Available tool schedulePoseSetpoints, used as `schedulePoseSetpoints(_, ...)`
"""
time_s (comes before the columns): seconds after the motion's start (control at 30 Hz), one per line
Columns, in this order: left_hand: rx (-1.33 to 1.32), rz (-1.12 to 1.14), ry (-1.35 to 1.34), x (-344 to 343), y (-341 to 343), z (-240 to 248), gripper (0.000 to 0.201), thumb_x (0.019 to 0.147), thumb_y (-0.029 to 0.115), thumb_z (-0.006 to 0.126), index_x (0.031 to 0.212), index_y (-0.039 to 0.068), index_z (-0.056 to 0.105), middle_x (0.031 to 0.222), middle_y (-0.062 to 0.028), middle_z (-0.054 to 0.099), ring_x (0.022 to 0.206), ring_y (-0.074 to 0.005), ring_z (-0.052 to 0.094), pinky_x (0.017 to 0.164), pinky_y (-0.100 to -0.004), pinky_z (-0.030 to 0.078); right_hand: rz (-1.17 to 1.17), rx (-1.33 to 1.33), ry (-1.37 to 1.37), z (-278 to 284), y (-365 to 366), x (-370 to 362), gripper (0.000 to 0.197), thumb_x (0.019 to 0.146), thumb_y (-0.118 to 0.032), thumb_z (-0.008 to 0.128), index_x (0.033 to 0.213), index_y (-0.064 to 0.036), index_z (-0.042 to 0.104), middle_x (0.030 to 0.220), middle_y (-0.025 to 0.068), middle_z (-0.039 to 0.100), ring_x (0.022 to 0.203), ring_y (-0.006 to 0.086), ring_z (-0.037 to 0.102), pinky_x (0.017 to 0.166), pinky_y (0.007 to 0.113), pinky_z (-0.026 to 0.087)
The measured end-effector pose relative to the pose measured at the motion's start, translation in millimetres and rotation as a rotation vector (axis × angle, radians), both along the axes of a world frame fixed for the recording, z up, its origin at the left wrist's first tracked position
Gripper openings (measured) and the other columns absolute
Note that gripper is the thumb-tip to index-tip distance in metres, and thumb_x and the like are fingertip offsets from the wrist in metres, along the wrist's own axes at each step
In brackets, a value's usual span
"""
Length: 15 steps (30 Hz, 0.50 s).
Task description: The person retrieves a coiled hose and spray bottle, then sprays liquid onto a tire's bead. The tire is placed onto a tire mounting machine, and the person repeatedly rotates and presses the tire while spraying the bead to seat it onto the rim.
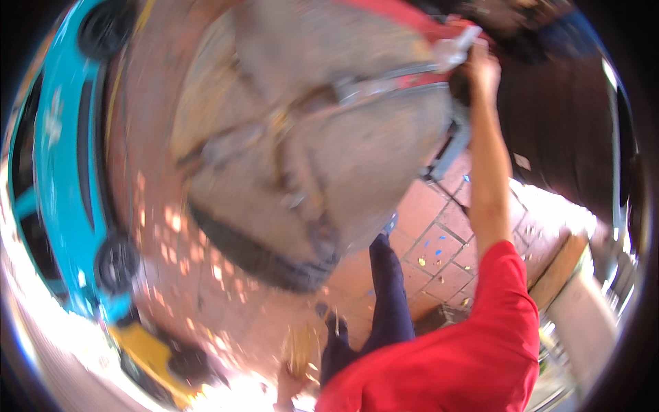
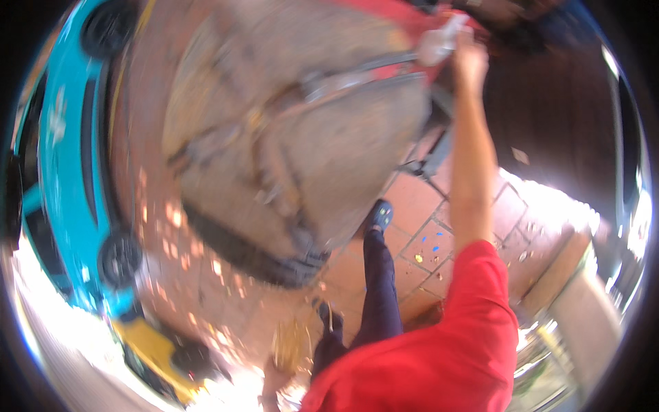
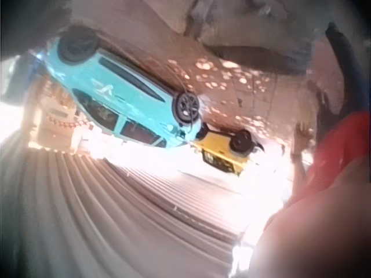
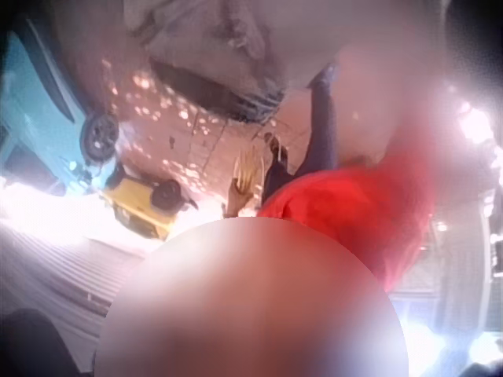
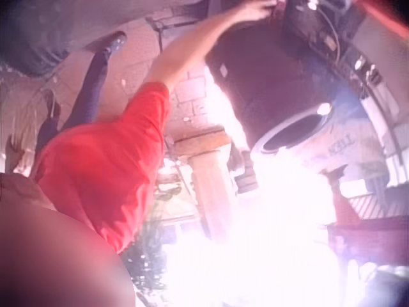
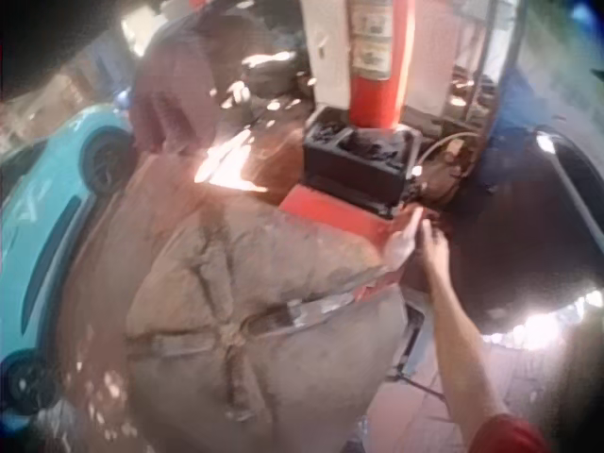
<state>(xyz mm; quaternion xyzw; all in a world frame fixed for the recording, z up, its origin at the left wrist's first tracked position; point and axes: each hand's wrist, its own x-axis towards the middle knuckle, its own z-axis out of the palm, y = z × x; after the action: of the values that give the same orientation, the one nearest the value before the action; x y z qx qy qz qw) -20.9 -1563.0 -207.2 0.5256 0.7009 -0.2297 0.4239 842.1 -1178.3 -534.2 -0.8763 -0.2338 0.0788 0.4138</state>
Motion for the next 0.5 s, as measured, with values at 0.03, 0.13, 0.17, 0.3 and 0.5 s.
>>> schedulePoseSetpoints(0.03, -0.177, 0.412, 0.108, 3.8, -5.1, 1.5, 0.08, 0.067, 0.022, 0.102, 0.132, -0.001, 0.06, 0.118, -0.0203, 0.076, 0.107, -0.0304, 0.075, 0.084, -0.046, 0.062, -0.009, -0.002, 0.027, 25.2, -14.5, -21.3, 0.047, 0.111, -0.039, 0.068, 0.13, 0.0032, 0.069, 0.107, 0.0145, 0.083, 0.091, 0.0209, 0.08, 0.074, 0.037, 0.063)
schedulePoseSetpoints(0.13, -0.108, 0.34, -0.015, 6.5, -10.8, 5.2, 0.09, 0.068, 0.016, 0.096, 0.142, -0.002, 0.047, 0.125, -0.0221, 0.066, 0.109, -0.0317, 0.07, 0.092, -0.0458, 0.059, -0.098, 0.597, 0.154, 121.1, -72.8, -129.2, 0.04, 0.112, -0.029, 0.069, 0.138, 0.0013, 0.071, 0.108, 0.0149, 0.085, 0.093, 0.0217, 0.08, 0.079, 0.032, 0.06)
schedulePoseSetpoints(0.17, -0.045, 0.272, -0.035, 4.6, -10.7, 6.4, 0.088, 0.068, 0.017, 0.096, 0.139, -0.001, 0.047, 0.125, -0.0215, 0.065, 0.11, -0.0317, 0.069, 0.096, -0.047, 0.057, -0.072, 0.541, 0.019, 152.0, -100.5, -184.2, 0.037, 0.113, -0.027, 0.069, 0.134, 0.0028, 0.069, 0.095, 0.0126, 0.08, 0.074, 0.0155, 0.067, 0.071, 0.027, 0.051)
schedulePoseSetpoints(0.3, 0.07, 0.266, -0.052, -10.4, -2.9, 28.1, 0.086, 0.069, 0.021, 0.093, 0.139, 0.002, 0.047, 0.123, -0.0269, 0.069, 0.117, -0.0464, 0.071, 0.097, -0.0536, 0.057, 0.69, 0.39, 0.287, 247.4, -193.4, -447.6, 0.021, 0.109, -0.018, 0.061, 0.099, -0.0017, 0.07, 0.105, 0.0094, 0.072, 0.085, 0.0171, 0.064, 0.074, 0.028, 0.05)
schedulePoseSetpoints(0.5, 0.184, 0.22, -0.343, -78.3, -3.7, 41.5, 0.084, 0.084, 0.028, 0.09, 0.143, -0.005, 0.039, 0.128, -0.031, 0.072, 0.115, -0.0491, 0.073, 0.091, -0.0523, 0.06, 1.961, -0.096, 0.565, 294.7, -256.2, -753.2, 0.032, 0.095, -0.033, 0.077, 0.099, -0.001, 0.081, 0.107, 0.0199, 0.081, 0.099, 0.0425, 0.076, 0.091, 0.051, 0.059)
